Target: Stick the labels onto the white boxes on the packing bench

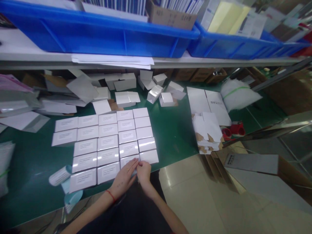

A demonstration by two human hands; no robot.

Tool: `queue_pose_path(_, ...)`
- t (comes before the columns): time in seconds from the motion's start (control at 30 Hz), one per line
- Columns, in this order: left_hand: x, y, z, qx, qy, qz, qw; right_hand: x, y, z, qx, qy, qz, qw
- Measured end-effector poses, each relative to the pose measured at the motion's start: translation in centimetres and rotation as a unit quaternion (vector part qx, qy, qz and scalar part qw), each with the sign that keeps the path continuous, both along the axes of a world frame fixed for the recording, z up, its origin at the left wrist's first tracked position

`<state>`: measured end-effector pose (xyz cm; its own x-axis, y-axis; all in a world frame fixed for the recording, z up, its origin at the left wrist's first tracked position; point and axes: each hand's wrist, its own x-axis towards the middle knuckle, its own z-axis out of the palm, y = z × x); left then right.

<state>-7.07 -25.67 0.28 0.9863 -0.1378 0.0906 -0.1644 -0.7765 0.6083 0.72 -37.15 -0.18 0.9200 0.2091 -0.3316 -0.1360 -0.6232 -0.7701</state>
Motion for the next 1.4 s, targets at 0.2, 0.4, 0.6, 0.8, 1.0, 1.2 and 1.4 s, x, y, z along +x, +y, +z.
queue_pose_path(0.2, -0.6, 1.0, 0.0, 0.065, -0.021, 0.035, 0.997, 0.0, -0.2, -0.8, 0.025, 0.018, -0.008, 1.000)
queue_pose_path(0.4, -3.1, 3.6, 0.7, 0.107, -0.036, 0.090, 0.990, -1.5, -2.3, -2.1, 0.132, 0.126, 0.003, 0.983)
queue_pose_path(0.6, -3.0, 2.0, 1.2, -0.104, 0.034, 0.210, 0.972, -2.7, -7.3, -2.5, 0.194, 0.305, 0.068, 0.930)
queue_pose_path(0.8, 0.8, -1.7, 1.4, -0.477, 0.275, 0.306, 0.777, -0.2, -8.5, 0.6, 0.300, 0.250, 0.032, 0.920)
queue_pose_path(1.0, 3.7, -4.4, 1.8, -0.487, 0.295, 0.318, 0.758, 1.9, -8.4, 1.1, 0.314, 0.205, -0.043, 0.926)
queue_pose_path(1.2, 4.9, -5.9, 2.0, -0.471, 0.326, 0.300, 0.763, 3.3, -9.4, -0.3, 0.228, 0.139, -0.060, 0.962)
queue_pose_path(1.4, 6.4, -5.6, 1.4, -0.368, 0.305, 0.332, 0.813, 4.1, -9.3, -0.4, 0.246, 0.152, -0.104, 0.952)
